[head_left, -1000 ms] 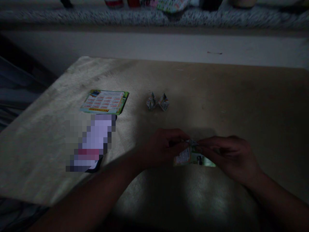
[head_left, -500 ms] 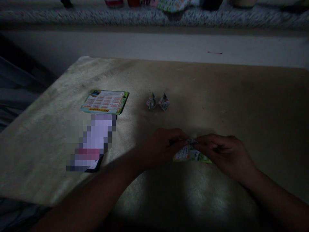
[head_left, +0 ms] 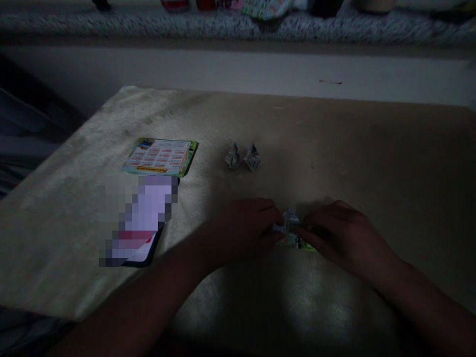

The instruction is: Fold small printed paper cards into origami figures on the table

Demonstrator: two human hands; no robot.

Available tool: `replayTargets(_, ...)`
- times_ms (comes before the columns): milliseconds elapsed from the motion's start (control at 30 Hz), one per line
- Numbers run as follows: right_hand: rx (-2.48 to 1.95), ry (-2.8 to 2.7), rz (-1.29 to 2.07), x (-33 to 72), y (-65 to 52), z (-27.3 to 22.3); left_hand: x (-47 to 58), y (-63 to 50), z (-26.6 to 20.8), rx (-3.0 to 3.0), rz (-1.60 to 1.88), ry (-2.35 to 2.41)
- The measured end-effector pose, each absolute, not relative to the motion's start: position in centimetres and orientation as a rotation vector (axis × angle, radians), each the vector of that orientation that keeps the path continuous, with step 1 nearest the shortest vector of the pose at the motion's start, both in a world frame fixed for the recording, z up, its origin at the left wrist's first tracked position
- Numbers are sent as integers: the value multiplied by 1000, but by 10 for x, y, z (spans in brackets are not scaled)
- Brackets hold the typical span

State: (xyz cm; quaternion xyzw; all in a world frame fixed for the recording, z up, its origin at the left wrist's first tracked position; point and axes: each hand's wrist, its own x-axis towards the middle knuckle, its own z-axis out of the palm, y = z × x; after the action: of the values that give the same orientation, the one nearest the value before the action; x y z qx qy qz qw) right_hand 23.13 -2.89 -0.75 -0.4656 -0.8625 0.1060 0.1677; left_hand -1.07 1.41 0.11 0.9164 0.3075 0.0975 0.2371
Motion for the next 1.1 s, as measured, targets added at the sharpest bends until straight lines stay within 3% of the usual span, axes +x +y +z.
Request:
replayTargets(367,-1109,-2461,636,239,-31,0,-15,14,7,2569,206,714)
replayTargets(1100,-1000,-2470,644,241,-28,2,-18,14,9,2558,221,774)
